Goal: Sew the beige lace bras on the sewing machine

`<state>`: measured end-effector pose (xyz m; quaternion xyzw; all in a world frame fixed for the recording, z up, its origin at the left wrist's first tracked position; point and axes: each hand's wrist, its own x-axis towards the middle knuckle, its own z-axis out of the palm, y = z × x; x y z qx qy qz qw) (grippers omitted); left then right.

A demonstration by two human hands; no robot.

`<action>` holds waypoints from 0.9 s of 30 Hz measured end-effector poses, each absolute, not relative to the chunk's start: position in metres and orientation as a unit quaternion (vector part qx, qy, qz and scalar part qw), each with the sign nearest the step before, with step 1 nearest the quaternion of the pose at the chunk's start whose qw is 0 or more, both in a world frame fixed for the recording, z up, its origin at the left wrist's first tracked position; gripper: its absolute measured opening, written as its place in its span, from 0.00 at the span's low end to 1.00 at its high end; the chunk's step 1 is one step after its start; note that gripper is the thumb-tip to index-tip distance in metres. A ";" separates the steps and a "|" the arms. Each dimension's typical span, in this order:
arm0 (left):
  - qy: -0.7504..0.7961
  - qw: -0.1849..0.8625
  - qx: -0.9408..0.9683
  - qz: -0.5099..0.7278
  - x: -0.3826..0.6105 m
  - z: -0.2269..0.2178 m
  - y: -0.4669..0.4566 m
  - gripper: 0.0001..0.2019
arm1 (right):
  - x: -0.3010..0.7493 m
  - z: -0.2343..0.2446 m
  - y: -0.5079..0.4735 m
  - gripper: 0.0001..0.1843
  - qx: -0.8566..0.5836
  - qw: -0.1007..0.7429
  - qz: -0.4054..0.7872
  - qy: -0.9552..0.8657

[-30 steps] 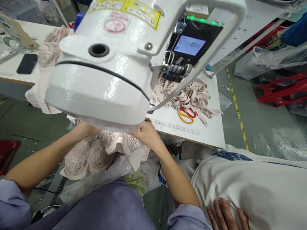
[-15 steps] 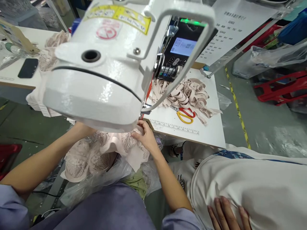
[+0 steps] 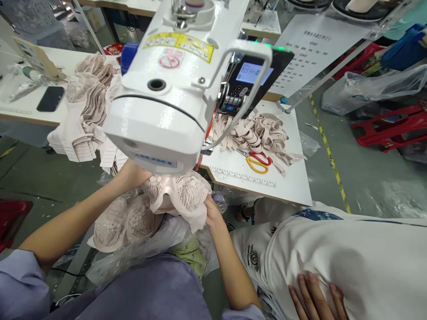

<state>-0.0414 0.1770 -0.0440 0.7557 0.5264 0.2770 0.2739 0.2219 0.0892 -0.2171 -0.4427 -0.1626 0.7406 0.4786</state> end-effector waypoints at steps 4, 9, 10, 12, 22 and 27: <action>0.551 0.268 0.750 0.250 -0.049 -0.040 0.167 0.07 | 0.234 -0.200 0.092 0.21 -0.449 0.514 0.712 -0.162; 0.569 0.179 0.751 0.284 -0.056 -0.028 0.134 0.11 | 0.258 -0.162 0.092 0.21 -0.474 0.573 0.633 -0.215; 0.553 0.162 0.759 0.304 -0.053 -0.025 0.123 0.10 | 0.263 -0.153 0.089 0.20 -0.481 0.584 0.612 -0.230; 0.483 0.132 0.790 0.354 -0.042 -0.019 0.099 0.10 | 0.268 -0.134 0.082 0.17 -0.484 0.593 0.579 -0.282; 0.409 0.332 0.838 0.145 -0.010 -0.020 0.078 0.16 | 0.192 -0.050 0.066 0.15 -0.385 0.295 0.551 -0.680; 0.524 0.416 0.705 0.237 -0.031 -0.036 0.114 0.12 | 0.184 -0.063 0.100 0.22 -0.516 0.313 0.481 -0.636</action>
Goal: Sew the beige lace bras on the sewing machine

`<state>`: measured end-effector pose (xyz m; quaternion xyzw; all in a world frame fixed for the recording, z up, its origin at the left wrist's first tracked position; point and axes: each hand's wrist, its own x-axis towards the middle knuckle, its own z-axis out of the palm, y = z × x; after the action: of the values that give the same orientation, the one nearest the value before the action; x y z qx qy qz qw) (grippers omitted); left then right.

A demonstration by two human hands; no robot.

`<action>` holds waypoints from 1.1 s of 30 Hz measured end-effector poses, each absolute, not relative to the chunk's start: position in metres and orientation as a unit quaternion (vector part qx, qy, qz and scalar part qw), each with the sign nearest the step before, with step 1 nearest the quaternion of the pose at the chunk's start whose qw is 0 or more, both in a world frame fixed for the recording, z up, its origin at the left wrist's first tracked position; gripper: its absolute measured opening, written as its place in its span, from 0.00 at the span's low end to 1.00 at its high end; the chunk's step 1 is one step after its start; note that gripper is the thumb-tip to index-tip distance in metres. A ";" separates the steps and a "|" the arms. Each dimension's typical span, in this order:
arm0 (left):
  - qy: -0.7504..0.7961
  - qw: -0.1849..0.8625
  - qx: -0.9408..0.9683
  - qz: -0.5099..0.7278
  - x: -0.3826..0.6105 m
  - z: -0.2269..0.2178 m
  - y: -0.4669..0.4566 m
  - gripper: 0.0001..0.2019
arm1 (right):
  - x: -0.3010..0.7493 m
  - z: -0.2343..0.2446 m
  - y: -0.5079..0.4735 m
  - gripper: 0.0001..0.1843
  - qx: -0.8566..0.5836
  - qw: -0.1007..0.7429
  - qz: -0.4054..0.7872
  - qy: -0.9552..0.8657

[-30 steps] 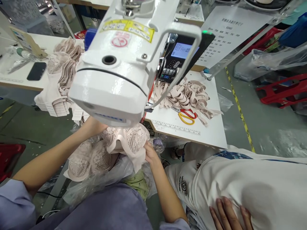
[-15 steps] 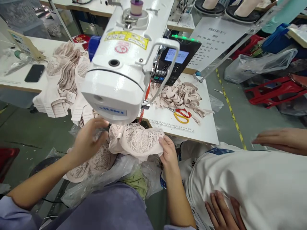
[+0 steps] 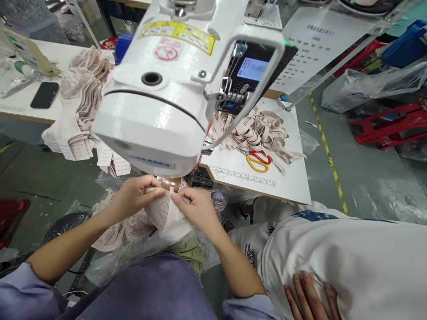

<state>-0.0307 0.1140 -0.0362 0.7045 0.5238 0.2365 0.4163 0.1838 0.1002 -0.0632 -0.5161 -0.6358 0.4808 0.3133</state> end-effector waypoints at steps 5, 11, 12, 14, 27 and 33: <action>0.579 0.342 0.670 0.314 -0.029 -0.049 0.139 0.04 | 0.183 -0.081 0.128 0.29 -0.520 0.336 0.522 -0.587; 0.557 0.324 0.679 0.352 -0.026 -0.055 0.152 0.03 | 0.183 -0.083 0.140 0.18 -0.501 0.391 0.545 -0.546; 0.557 0.321 0.680 0.351 -0.026 -0.055 0.153 0.03 | 0.183 -0.082 0.140 0.19 -0.506 0.394 0.544 -0.541; 0.558 0.318 0.684 0.346 -0.026 -0.054 0.154 0.04 | 0.183 -0.083 0.141 0.20 -0.506 0.392 0.546 -0.540; 0.601 0.329 0.653 0.324 -0.054 -0.114 0.087 0.29 | 0.198 -0.115 0.115 0.29 -0.533 0.372 0.531 -0.544; 0.521 0.350 0.736 0.255 -0.036 -0.179 0.039 0.53 | 0.207 -0.140 0.092 0.30 -0.542 0.396 0.535 -0.513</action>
<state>-0.0357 0.0390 -0.1788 0.7359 0.5208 0.2549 0.3496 0.2072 0.0920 -0.1396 -0.5421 -0.5130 0.5351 0.3958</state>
